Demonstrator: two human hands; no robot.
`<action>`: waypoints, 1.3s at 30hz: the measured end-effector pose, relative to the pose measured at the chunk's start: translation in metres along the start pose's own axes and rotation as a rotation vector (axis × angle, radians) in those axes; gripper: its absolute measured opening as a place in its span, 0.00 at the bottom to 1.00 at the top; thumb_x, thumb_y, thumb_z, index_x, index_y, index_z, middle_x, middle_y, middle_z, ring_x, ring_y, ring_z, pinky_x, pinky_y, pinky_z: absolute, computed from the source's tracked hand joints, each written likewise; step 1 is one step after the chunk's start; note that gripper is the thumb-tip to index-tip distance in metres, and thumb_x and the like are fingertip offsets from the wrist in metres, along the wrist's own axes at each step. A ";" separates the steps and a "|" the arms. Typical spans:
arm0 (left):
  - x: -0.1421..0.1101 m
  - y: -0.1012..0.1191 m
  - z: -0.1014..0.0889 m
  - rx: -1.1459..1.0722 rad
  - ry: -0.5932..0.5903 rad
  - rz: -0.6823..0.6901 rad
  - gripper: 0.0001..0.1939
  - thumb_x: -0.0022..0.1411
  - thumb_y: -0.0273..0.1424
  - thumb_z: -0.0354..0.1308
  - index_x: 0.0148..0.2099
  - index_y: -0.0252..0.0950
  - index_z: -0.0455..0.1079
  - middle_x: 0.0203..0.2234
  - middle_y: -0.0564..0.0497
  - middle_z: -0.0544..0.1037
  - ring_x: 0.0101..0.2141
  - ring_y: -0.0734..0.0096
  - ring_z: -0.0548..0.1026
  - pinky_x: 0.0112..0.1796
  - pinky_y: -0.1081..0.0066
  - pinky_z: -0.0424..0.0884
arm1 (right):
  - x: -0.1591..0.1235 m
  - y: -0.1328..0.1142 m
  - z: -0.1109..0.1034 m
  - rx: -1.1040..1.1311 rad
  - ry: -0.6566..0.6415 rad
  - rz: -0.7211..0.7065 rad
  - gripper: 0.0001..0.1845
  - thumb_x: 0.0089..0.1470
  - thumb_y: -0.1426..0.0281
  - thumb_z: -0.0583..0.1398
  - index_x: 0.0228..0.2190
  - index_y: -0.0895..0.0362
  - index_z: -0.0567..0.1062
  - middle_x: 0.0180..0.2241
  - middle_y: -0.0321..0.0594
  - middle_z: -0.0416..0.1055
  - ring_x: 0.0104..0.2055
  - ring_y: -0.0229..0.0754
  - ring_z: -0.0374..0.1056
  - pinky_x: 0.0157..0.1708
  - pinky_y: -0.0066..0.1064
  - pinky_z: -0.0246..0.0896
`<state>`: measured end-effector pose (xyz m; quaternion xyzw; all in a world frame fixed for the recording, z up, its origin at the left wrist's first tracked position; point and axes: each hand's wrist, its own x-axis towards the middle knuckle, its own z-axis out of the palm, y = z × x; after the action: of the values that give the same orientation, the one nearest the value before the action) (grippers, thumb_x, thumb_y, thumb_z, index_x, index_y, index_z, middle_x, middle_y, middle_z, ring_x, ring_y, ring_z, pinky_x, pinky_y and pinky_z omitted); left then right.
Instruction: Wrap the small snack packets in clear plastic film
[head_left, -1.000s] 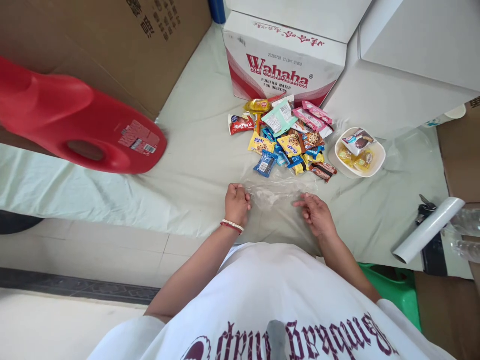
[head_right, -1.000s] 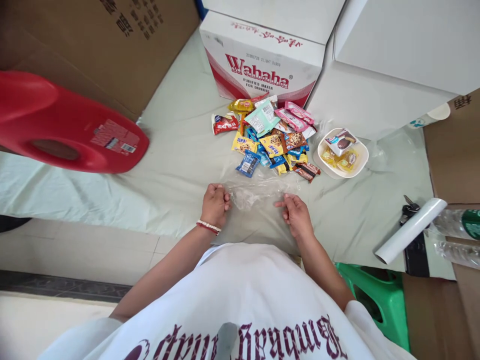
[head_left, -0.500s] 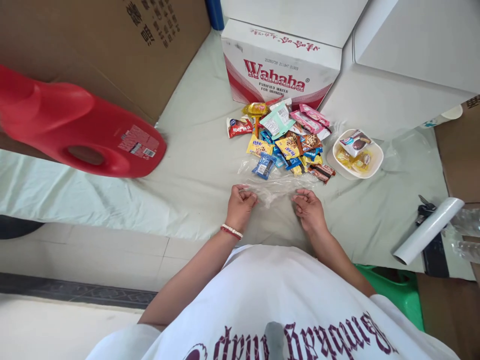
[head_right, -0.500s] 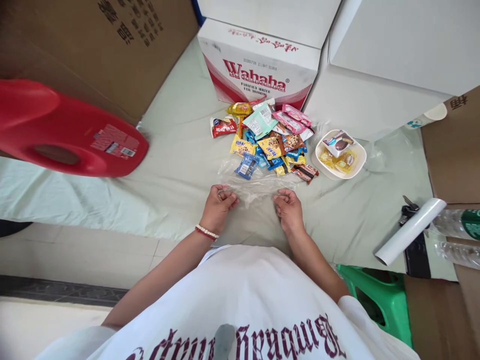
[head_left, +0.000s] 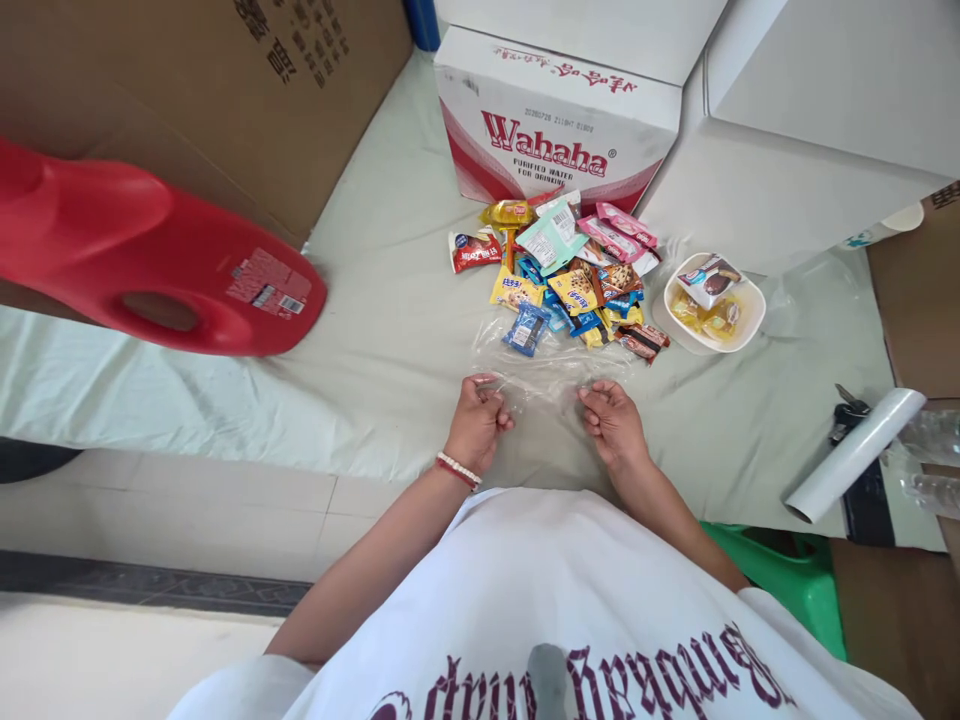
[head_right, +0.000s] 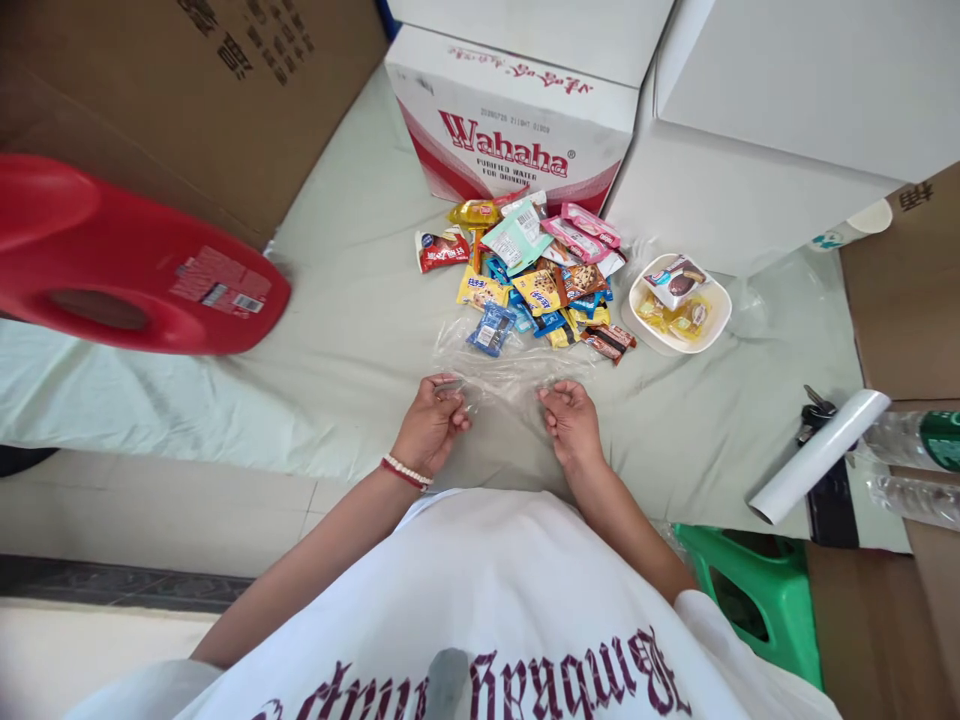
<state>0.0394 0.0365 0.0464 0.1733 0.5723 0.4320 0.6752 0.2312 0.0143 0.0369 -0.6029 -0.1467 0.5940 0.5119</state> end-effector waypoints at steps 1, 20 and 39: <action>0.001 0.001 -0.002 0.005 0.015 0.027 0.19 0.55 0.23 0.59 0.47 0.41 0.58 0.27 0.63 0.64 0.18 0.86 0.62 0.21 0.80 0.65 | 0.000 -0.001 -0.003 -0.011 -0.004 0.002 0.29 0.33 0.63 0.74 0.34 0.52 0.65 0.26 0.30 0.74 0.17 0.27 0.50 0.14 0.21 0.38; -0.028 -0.040 -0.103 1.371 0.160 0.980 0.21 0.62 0.24 0.56 0.56 0.43 0.73 0.52 0.39 0.76 0.57 0.49 0.72 0.57 0.47 0.66 | -0.057 0.026 -0.102 -0.636 -0.012 -0.121 0.20 0.48 0.56 0.71 0.33 0.51 0.68 0.29 0.35 0.74 0.29 0.41 0.65 0.30 0.33 0.60; -0.021 -0.003 -0.020 1.413 -0.321 1.117 0.18 0.67 0.32 0.53 0.57 0.40 0.74 0.61 0.40 0.74 0.65 0.50 0.66 0.65 0.46 0.55 | -0.054 0.012 -0.056 -1.293 -0.078 -0.919 0.23 0.68 0.61 0.54 0.60 0.54 0.71 0.61 0.51 0.69 0.64 0.55 0.63 0.62 0.51 0.60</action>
<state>0.0224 0.0132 0.0515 0.8559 0.4358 0.2157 0.1764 0.2611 -0.0586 0.0451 -0.6386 -0.7145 0.1411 0.2485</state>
